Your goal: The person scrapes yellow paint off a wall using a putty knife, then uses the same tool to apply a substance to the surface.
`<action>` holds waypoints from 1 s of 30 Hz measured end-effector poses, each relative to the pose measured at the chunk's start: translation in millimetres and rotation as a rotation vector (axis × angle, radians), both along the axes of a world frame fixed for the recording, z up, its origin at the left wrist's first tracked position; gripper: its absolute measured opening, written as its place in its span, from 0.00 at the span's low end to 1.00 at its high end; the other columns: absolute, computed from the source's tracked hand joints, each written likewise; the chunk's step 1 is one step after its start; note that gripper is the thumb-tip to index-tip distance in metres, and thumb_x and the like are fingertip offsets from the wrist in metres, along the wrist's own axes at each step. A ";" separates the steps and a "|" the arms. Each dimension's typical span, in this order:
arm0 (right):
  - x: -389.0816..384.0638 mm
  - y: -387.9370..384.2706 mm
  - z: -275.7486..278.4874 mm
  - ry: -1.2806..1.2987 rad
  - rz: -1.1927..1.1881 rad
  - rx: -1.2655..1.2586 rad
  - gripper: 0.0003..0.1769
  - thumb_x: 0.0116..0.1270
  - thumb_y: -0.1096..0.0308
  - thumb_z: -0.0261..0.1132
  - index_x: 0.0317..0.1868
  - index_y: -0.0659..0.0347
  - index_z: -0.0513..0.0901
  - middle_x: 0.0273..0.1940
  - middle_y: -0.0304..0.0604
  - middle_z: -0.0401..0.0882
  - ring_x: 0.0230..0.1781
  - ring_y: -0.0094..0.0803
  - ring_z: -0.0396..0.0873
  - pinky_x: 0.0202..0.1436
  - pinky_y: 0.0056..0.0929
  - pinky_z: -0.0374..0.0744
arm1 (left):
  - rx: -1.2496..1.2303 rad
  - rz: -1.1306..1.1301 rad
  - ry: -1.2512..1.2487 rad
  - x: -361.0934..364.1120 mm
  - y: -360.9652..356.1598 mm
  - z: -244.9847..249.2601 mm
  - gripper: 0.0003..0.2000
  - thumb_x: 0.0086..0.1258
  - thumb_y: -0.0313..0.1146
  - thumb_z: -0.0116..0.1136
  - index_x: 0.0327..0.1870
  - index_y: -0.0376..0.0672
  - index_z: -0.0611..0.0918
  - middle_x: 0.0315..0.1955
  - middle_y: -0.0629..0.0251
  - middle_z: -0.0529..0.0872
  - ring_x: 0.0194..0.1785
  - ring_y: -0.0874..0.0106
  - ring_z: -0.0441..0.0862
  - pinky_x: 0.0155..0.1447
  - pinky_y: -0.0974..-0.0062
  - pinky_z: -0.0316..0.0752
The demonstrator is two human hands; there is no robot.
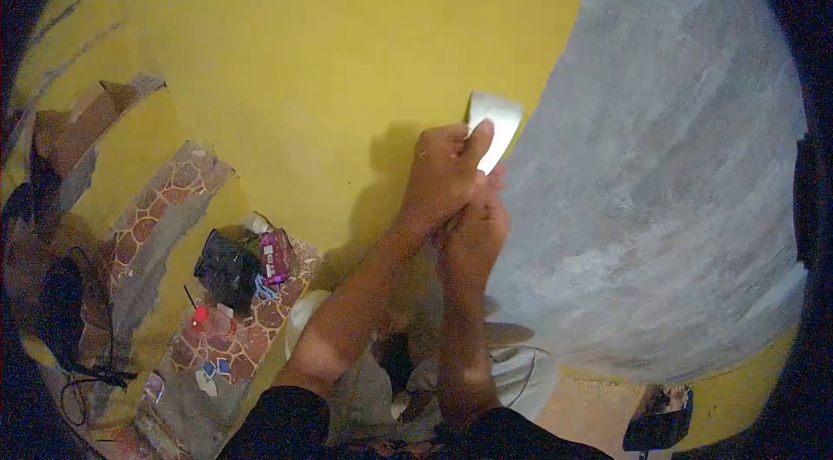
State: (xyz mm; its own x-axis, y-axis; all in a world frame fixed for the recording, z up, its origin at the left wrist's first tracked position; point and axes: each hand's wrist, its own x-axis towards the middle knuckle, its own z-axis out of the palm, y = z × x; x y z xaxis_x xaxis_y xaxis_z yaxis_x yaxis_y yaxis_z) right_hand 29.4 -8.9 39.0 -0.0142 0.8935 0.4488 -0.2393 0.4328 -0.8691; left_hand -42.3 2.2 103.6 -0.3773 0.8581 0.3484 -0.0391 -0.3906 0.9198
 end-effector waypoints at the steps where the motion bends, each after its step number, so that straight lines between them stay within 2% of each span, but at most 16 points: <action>1: 2.1 6.4 14.2 0.090 0.087 -0.067 0.22 0.86 0.58 0.52 0.47 0.71 0.81 0.30 0.38 0.81 0.24 0.19 0.76 0.23 0.25 0.72 | 0.067 -0.061 -0.070 3.6 1.9 15.1 0.22 0.82 0.44 0.57 0.36 0.29 0.82 0.24 0.56 0.87 0.25 0.69 0.88 0.27 0.69 0.80; 2: 2.8 12.0 24.8 0.177 0.173 -0.127 0.22 0.86 0.57 0.51 0.49 0.71 0.80 0.32 0.38 0.81 0.25 0.20 0.76 0.24 0.25 0.73 | 0.180 0.108 -0.115 20.7 8.0 8.0 0.22 0.81 0.45 0.57 0.35 0.31 0.82 0.23 0.60 0.85 0.26 0.69 0.87 0.28 0.68 0.77; 3: 1.2 11.2 25.2 0.170 0.174 -0.103 0.22 0.86 0.57 0.51 0.49 0.71 0.80 0.32 0.38 0.81 0.25 0.20 0.76 0.24 0.25 0.73 | 0.204 0.106 -0.122 16.7 17.7 -13.1 0.22 0.81 0.45 0.57 0.35 0.31 0.82 0.23 0.60 0.85 0.26 0.69 0.87 0.28 0.68 0.77; 5: -0.6 2.9 4.5 0.363 0.120 -0.165 0.22 0.87 0.56 0.50 0.52 0.71 0.79 0.34 0.39 0.82 0.27 0.21 0.77 0.28 0.25 0.75 | 0.543 0.682 0.822 1.6 40.8 -56.1 0.21 0.81 0.45 0.57 0.33 0.33 0.81 0.22 0.64 0.83 0.28 0.71 0.86 0.30 0.67 0.74; 6: 4.2 0.6 -15.0 0.362 0.120 -0.146 0.22 0.87 0.56 0.50 0.52 0.71 0.79 0.34 0.39 0.82 0.27 0.21 0.77 0.28 0.25 0.75 | 0.297 0.415 0.502 7.5 28.6 -61.1 0.21 0.81 0.45 0.57 0.32 0.34 0.80 0.22 0.65 0.82 0.29 0.72 0.85 0.31 0.66 0.73; 7: 11.4 -0.8 -40.0 0.181 0.028 -0.120 0.22 0.87 0.57 0.51 0.51 0.72 0.80 0.34 0.39 0.82 0.28 0.21 0.76 0.30 0.24 0.76 | 0.045 0.142 0.180 14.2 17.0 -67.1 0.21 0.82 0.44 0.56 0.30 0.35 0.79 0.21 0.66 0.81 0.30 0.72 0.85 0.32 0.65 0.72; 8: 15.8 -0.7 -54.2 0.000 -0.064 -0.101 0.22 0.87 0.57 0.51 0.51 0.72 0.80 0.34 0.39 0.82 0.29 0.22 0.76 0.32 0.24 0.76 | 0.047 0.143 0.173 16.2 16.6 -79.4 0.21 0.82 0.44 0.56 0.30 0.35 0.79 0.21 0.66 0.81 0.30 0.72 0.85 0.32 0.65 0.72; 11: 16.0 -10.2 -66.4 -0.072 -0.088 -0.118 0.22 0.86 0.59 0.52 0.49 0.73 0.81 0.33 0.40 0.83 0.30 0.21 0.76 0.33 0.24 0.76 | -0.044 0.217 0.066 15.1 13.6 -102.3 0.21 0.82 0.44 0.56 0.30 0.35 0.79 0.22 0.64 0.83 0.28 0.73 0.85 0.31 0.68 0.75; 14: 20.3 -30.9 -32.9 -0.096 -0.058 -0.182 0.21 0.86 0.61 0.53 0.46 0.74 0.82 0.32 0.40 0.83 0.30 0.21 0.76 0.32 0.25 0.76 | -0.117 0.081 -0.054 20.9 -3.7 -84.1 0.22 0.82 0.45 0.56 0.31 0.34 0.82 0.23 0.62 0.85 0.27 0.72 0.86 0.31 0.71 0.78; 17: 22.4 -16.4 -60.7 -0.255 -0.124 -0.092 0.21 0.85 0.61 0.53 0.45 0.74 0.82 0.32 0.40 0.83 0.30 0.21 0.76 0.32 0.24 0.76 | -0.088 0.009 -0.094 15.1 -2.9 -93.7 0.23 0.82 0.46 0.57 0.34 0.32 0.83 0.24 0.59 0.87 0.26 0.70 0.87 0.31 0.71 0.81; 19: 18.7 -25.0 -47.6 -0.210 -0.101 -0.123 0.21 0.85 0.61 0.53 0.45 0.74 0.82 0.32 0.40 0.83 0.30 0.21 0.77 0.32 0.24 0.76 | -0.113 -0.128 -0.202 10.4 0.8 -98.1 0.23 0.82 0.48 0.56 0.37 0.32 0.84 0.25 0.59 0.88 0.27 0.69 0.88 0.30 0.70 0.81; 24: 12.8 -26.8 -53.0 -0.153 0.002 -0.282 0.21 0.85 0.60 0.53 0.45 0.73 0.82 0.32 0.39 0.83 0.30 0.22 0.78 0.33 0.25 0.77 | -0.183 -0.146 -0.171 0.6 -4.9 -83.2 0.23 0.82 0.48 0.57 0.38 0.33 0.84 0.25 0.59 0.88 0.26 0.70 0.87 0.30 0.70 0.82; 26: -0.3 -22.3 -67.7 -0.225 -0.190 -0.097 0.23 0.86 0.59 0.52 0.45 0.73 0.82 0.32 0.41 0.83 0.29 0.23 0.79 0.32 0.26 0.77 | -0.202 -0.156 -0.124 -3.6 -10.0 -71.4 0.22 0.82 0.48 0.57 0.38 0.33 0.84 0.24 0.59 0.87 0.25 0.71 0.87 0.30 0.70 0.82; 29: -10.4 -14.0 -71.2 -0.287 -0.232 -0.077 0.25 0.87 0.56 0.50 0.46 0.72 0.82 0.32 0.42 0.83 0.29 0.24 0.79 0.32 0.28 0.78 | -0.212 -0.020 -0.007 -8.9 -6.9 -61.0 0.23 0.81 0.48 0.57 0.33 0.34 0.83 0.23 0.59 0.86 0.25 0.72 0.86 0.30 0.70 0.82; 30: -16.5 -11.2 -73.6 -0.284 -0.230 -0.088 0.25 0.87 0.56 0.50 0.46 0.72 0.82 0.32 0.42 0.83 0.29 0.24 0.79 0.32 0.28 0.78 | -0.204 0.053 0.186 -14.8 -0.2 -65.9 0.24 0.81 0.48 0.57 0.31 0.33 0.83 0.23 0.59 0.86 0.25 0.71 0.86 0.30 0.69 0.82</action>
State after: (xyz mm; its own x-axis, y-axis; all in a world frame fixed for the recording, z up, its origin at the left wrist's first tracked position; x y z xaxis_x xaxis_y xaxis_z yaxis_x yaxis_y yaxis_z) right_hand 12.9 -20.1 -34.6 0.0782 0.9228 0.3773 0.1118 0.3680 -0.9231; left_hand -57.1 2.0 37.8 -0.3694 0.8983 0.2380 0.1537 -0.1936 0.9690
